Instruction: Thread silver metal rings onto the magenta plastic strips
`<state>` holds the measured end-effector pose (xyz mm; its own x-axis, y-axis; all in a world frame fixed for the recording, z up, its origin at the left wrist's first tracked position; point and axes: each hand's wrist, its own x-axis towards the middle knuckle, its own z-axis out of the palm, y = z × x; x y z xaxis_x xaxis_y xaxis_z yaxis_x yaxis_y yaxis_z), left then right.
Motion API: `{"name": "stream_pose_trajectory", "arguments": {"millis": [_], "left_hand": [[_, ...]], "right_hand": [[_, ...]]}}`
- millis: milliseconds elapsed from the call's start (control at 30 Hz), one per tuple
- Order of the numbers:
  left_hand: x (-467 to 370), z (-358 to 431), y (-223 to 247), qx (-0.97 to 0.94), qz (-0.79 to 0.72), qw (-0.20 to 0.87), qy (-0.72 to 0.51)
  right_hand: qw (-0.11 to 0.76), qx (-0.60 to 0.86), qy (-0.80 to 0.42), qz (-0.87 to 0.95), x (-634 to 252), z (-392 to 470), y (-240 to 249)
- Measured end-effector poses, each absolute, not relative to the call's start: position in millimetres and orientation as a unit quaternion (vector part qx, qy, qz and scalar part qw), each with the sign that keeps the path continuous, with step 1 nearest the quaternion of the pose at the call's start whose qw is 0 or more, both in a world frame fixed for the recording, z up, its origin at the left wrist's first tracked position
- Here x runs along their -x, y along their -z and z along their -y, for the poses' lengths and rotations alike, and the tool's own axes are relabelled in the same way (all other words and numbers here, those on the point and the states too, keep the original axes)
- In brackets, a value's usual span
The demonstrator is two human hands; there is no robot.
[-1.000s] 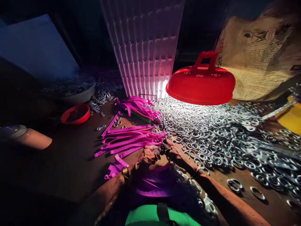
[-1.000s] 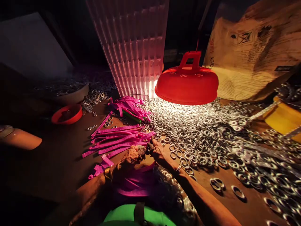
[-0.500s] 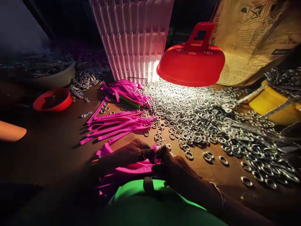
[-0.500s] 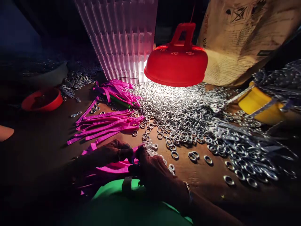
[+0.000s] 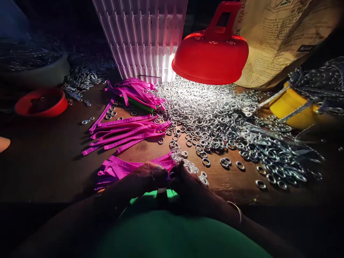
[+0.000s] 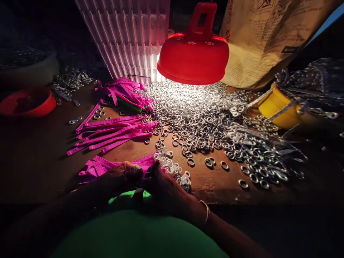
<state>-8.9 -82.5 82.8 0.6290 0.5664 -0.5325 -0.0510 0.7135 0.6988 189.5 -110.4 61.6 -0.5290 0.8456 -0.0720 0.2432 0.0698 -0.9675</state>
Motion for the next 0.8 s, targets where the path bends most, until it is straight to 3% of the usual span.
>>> {"name": "stream_pose_trajectory", "arguments": {"millis": [233,600,800], "left_hand": [[4,83,-71,-0.359,-0.412,0.809,-0.217],[-9,111,-59,-0.484,-0.430,0.707,-0.285],[2,89,-74,-0.342,-0.385,0.824,-0.236]], "right_hand": [[0.287,0.449,-0.624,0.572,-173,97,-76],[0.255,0.498,-0.525,0.642,-169,94,-62],[0.282,0.450,-0.559,0.637,-176,89,-68]]}}
